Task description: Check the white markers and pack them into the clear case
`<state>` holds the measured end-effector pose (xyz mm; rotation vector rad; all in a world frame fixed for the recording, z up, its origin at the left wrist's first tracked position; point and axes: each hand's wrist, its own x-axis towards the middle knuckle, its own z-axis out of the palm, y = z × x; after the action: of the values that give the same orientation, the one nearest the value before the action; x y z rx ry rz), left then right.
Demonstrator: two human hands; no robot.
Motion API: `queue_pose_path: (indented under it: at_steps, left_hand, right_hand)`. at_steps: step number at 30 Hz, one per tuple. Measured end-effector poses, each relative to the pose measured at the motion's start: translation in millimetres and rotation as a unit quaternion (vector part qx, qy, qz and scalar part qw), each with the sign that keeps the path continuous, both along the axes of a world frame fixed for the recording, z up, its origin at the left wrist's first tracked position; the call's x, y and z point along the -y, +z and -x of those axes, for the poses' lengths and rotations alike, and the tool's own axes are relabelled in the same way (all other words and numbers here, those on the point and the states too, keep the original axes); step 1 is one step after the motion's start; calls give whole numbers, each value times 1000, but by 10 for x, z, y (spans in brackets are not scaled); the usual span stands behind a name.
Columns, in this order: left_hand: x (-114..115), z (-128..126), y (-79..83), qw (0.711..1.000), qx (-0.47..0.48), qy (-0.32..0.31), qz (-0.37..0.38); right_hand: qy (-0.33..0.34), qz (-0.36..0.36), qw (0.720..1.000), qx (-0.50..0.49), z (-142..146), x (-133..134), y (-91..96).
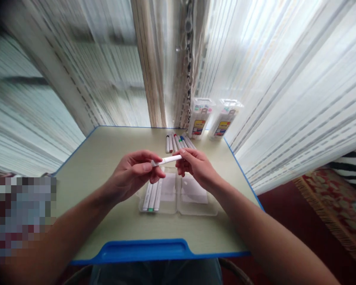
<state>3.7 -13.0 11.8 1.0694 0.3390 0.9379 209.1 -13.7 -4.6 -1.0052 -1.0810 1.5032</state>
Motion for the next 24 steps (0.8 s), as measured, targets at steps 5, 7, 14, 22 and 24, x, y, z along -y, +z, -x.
queue_pose_path:
  at_steps: [5, 7, 14, 22, 24]
  left_hand:
    - [-47, -19, -75, 1000, -5, -7, -23]
    - [-54, -25, -97, 999, 1, -13, -29]
    - [-30, -32, -63, 983, 90, -158, 18]
    - [-59, -25, -75, 972, 144, -185, 19]
    - [-58, -26, -78, 974, 139, -180, 19]
  right_hand:
    - [-11, 12, 1000, 25, -15, -25, -30]
    - [-10, 17, 999, 27, -17, -25, -61]
    - [12, -5, 999, 48, -28, 48, -120]
    - [37, -22, 998, 54, -63, 42, -142]
    - [40, -21, 998, 49, -65, 36, -148]
